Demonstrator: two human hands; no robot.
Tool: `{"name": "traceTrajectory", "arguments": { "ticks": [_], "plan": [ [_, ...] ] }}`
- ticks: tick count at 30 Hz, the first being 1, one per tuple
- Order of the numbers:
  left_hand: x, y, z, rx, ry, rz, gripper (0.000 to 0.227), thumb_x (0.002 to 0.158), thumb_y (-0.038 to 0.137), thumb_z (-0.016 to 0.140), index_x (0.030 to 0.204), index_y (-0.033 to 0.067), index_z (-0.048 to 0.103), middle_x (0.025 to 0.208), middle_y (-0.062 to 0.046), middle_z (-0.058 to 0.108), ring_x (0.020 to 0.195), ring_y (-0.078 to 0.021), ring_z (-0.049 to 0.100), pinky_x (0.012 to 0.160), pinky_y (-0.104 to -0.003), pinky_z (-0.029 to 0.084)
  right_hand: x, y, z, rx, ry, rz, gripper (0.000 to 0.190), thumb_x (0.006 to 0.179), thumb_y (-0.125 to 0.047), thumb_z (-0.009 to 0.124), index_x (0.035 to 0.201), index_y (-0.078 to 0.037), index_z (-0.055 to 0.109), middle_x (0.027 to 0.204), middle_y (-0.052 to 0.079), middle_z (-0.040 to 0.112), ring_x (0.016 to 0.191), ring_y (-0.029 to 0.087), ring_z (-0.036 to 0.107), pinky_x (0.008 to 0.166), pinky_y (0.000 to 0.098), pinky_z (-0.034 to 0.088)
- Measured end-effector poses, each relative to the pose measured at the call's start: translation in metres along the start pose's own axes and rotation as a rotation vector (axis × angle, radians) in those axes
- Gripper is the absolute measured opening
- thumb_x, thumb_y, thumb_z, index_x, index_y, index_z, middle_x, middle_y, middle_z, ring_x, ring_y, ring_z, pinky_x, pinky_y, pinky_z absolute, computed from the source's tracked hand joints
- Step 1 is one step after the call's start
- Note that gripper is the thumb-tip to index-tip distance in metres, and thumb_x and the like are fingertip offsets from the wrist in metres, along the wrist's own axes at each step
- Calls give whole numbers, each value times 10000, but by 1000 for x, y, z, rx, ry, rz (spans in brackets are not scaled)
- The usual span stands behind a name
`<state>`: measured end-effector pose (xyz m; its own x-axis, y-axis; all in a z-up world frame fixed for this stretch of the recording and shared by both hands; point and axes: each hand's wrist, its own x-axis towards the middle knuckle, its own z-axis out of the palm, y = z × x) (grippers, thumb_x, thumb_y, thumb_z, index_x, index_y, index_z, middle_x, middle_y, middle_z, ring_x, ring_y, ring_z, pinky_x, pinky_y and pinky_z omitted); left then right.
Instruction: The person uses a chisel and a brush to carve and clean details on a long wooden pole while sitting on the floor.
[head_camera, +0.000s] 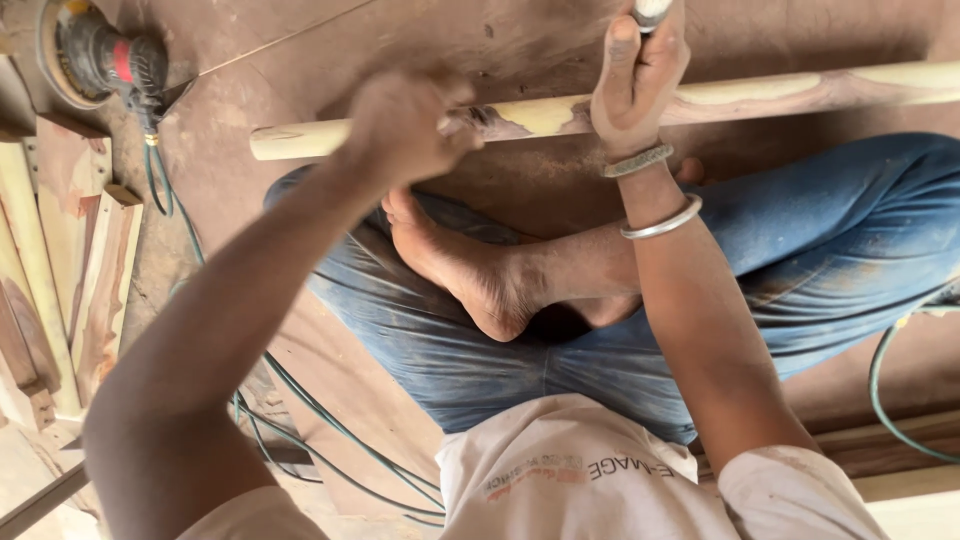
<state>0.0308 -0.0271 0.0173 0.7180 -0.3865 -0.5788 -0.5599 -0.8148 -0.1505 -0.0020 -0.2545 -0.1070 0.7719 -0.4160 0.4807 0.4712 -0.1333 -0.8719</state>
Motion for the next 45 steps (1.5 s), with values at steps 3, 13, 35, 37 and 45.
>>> {"name": "traceTrajectory", "arguments": {
  "ticks": [3,13,35,37,45],
  "plan": [
    [2,7,16,72,412,193,157,848,245,681,974,156,708,882,-39,723,748,-183,674,563,-331,562,-2,-4,0,6,-9,16,527,1146,-536,472,1095,-16,544,754,18,503,596,94,436,548,268,344],
    [-6,42,30,396,481,395,65,694,148,718,708,112,771,779,-86,716,774,-255,702,584,-366,578,-46,98,-13,-381,81,-17,340,1214,-355,567,1170,-21,614,960,73,570,841,227,561,738,353,474],
    [41,27,46,150,605,214,139,774,133,683,863,49,747,806,-89,730,754,-246,726,521,-376,583,-10,13,-4,-139,-82,61,669,1129,-654,499,1010,4,477,716,24,439,600,102,423,522,263,312],
    [50,13,35,28,568,175,168,749,189,682,845,64,740,805,-103,731,720,-252,733,522,-386,585,-13,20,-4,-144,-70,14,650,1160,-620,516,1035,16,477,758,31,469,642,114,449,561,271,345],
    [21,-29,29,-462,538,141,169,919,284,658,930,131,728,986,-98,724,873,-342,711,715,-486,568,-23,43,-19,8,0,22,458,1204,-436,536,1179,18,483,888,64,461,728,151,441,611,297,371]
  ]
}}
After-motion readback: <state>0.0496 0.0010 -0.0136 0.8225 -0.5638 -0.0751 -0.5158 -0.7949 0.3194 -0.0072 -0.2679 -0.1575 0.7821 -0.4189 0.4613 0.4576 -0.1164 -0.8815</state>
